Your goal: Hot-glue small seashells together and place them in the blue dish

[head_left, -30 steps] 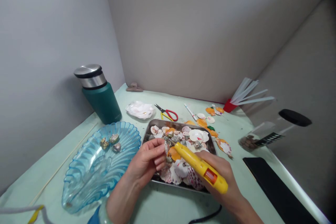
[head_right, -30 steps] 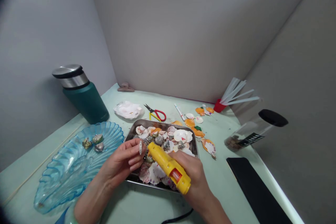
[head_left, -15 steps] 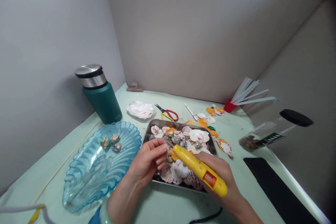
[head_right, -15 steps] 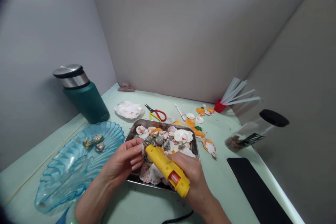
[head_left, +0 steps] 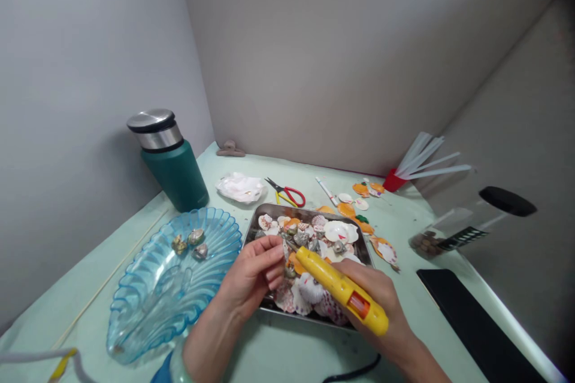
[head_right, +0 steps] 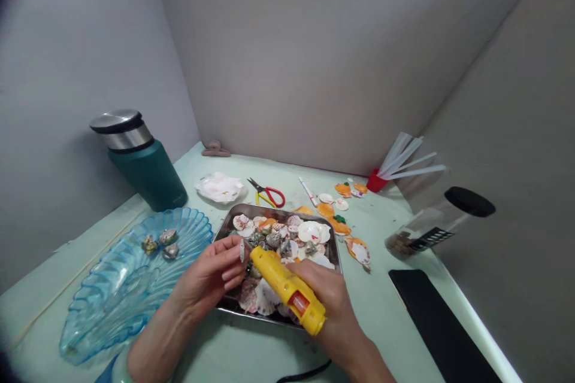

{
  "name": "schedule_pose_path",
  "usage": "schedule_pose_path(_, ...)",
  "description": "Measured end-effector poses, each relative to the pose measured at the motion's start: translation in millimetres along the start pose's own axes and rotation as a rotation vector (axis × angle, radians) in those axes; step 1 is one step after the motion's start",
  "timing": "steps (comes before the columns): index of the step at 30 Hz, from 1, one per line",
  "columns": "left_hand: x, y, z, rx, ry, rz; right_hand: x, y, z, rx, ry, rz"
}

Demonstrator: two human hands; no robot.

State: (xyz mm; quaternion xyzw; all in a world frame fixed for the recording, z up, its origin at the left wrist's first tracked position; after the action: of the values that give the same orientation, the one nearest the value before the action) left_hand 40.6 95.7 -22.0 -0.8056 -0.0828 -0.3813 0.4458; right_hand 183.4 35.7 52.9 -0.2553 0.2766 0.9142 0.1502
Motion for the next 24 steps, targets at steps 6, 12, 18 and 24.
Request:
schedule_pose_path(6,-2.0,-0.6,-1.1,-0.001,-0.035,-0.006,0.3,2.5,2.4,-0.027,-0.004,-0.001)
schedule_pose_path(12,-1.8,-1.0,-2.2,-0.005,-0.036,-0.004,-0.2,0.7,3.5,0.001,-0.008,0.015)
schedule_pose_path(18,-0.9,-1.2,-2.0,-0.013,-0.033,-0.006,2.0,-3.6,-2.6,0.036,0.004,0.042)
schedule_pose_path(24,-2.5,-0.3,-1.9,-0.029,-0.050,-0.014,2.3,0.0,0.4,-0.010,0.006,0.013)
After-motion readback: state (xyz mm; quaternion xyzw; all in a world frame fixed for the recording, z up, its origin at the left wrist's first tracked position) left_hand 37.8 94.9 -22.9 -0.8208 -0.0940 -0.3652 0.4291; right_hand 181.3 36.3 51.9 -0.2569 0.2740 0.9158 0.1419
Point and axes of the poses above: each hand's wrist, its own z-axis towards the middle knuckle, its own x-axis out of the palm, y = z × x, the point moved 9 cm from there along z, towards the middle knuckle, and after that the axes turned 11 degrees about -x, right-handed, at the moved point
